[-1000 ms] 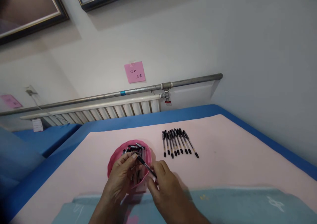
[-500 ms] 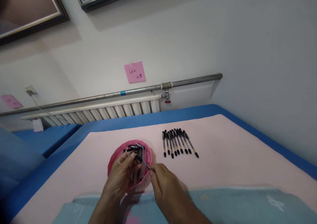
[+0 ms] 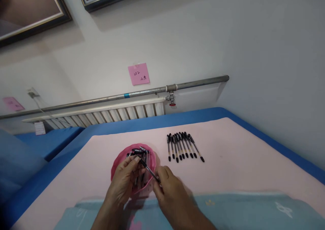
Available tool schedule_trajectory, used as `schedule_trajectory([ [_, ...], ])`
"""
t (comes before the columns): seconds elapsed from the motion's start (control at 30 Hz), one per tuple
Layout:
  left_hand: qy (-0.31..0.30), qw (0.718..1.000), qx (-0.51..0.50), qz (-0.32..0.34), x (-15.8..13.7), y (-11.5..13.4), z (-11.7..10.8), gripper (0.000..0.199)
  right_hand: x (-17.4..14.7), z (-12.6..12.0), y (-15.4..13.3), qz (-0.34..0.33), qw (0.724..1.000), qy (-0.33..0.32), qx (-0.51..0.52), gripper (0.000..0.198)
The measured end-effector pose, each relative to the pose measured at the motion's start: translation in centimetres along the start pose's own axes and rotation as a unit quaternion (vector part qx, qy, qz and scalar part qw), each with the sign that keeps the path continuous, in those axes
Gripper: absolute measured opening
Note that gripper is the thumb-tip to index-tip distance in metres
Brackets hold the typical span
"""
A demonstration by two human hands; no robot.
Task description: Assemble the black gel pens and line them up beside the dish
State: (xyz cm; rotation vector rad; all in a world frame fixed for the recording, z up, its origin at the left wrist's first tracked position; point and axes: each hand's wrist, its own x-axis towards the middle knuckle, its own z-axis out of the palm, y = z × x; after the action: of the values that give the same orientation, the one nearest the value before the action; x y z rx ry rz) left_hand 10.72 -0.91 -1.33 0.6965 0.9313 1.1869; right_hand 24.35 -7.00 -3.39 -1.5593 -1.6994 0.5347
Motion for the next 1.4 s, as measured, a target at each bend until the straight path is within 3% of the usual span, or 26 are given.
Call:
schedule_trajectory([
  [0.13,0.002,1.000,0.004,-0.002,0.2,0.0,-0.1,0.032,0.0,0.0,0.0,-0.005,1.000,-0.010,0.022,0.019],
  [0.37,0.008,1.000,0.012,0.006,0.3,0.0,-0.1,0.034,0.0,0.1,0.3,0.004,1.000,0.001,0.010,0.011],
  [0.63,-0.001,0.999,0.031,0.026,0.2,0.0,-0.3,0.033,0.3,0.4,-0.1,0.036,0.990,-0.054,0.122,0.016],
  [0.73,-0.003,0.999,0.030,0.033,0.2,0.0,-0.3,0.032,0.4,0.5,-0.4,0.096,0.964,-0.096,0.231,0.016],
  [0.83,-0.013,0.999,0.021,0.044,0.1,0.2,-0.2,0.030,0.3,0.5,-0.9,0.180,0.915,-0.141,0.334,0.017],
  [0.97,-0.019,0.999,0.029,0.041,0.1,0.3,0.0,0.029,0.4,0.1,-1.4,0.229,0.885,-0.180,0.363,0.019],
  [1.13,-0.003,0.996,0.073,0.044,0.6,0.8,-0.8,0.038,0.9,-0.3,-1.1,0.196,0.879,-0.143,0.410,0.024],
  [1.3,0.069,0.986,0.108,0.107,1.9,2.3,-3.5,0.036,1.4,-0.9,-0.9,0.171,0.898,-0.096,0.393,0.030],
  [1.4,0.109,0.980,0.115,0.120,2.4,3.4,-5.1,0.034,1.6,-1.2,-0.8,0.189,0.897,-0.094,0.389,0.028],
])
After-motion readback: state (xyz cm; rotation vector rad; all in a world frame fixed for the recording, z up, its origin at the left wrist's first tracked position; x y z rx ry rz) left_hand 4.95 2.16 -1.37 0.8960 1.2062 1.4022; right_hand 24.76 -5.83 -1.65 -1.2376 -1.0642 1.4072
